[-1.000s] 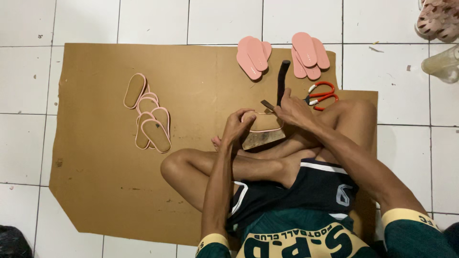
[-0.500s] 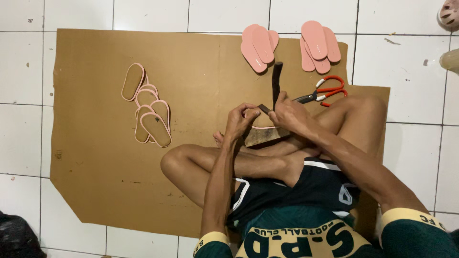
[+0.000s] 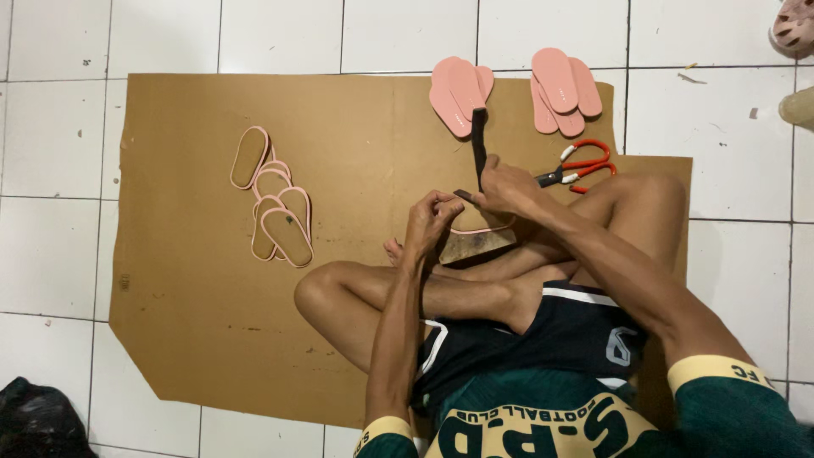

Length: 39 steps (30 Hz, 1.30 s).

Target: The person sits on the floor and attaches straps to pink slipper soles, holding each sole against a wooden block and hammering the strap in place, working through the soles one at a time.

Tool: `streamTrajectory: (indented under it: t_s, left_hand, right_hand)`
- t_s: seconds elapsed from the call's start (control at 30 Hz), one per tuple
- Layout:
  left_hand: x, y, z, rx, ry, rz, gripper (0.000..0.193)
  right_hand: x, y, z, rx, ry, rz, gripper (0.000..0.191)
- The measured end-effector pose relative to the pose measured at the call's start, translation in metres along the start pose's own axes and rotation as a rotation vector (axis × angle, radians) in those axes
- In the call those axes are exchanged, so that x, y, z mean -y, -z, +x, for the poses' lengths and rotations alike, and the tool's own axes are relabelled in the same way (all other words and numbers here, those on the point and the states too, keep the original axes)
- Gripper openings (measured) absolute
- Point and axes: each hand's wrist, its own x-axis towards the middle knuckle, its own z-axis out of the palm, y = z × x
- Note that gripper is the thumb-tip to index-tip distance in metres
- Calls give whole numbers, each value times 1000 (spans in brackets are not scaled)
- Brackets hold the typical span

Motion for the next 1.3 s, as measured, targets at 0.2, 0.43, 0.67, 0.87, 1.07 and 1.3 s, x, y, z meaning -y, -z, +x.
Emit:
streamTrajectory:
  t_s: [0.2, 0.43, 0.67, 0.87, 1.07, 1.3]
  left_hand:
    - [-6, 1, -1, -9, 75, -18, 29]
    - [-8, 1, -8, -36, -106, -21, 29]
    - [-4, -2, -4, -71, 2, 45, 23]
    - [-10, 1, -7, -73, -12, 84, 24]
    - [-6, 3, -7, -22, -73, -50, 37]
    - [-14, -1, -16, -85, 3, 126, 28]
  right_hand:
    - [5, 0, -28, -60, 113, -36, 70]
    - [-7, 3, -10, -191, 137, 40, 71]
    - [0, 7, -2, -6, 176, -56, 72]
    - [-1, 5, -22, -32, 173, -44, 77]
    - [-11, 4, -11, -88, 114, 65, 69]
    - [-2, 2, -5, -14, 157, 16, 68]
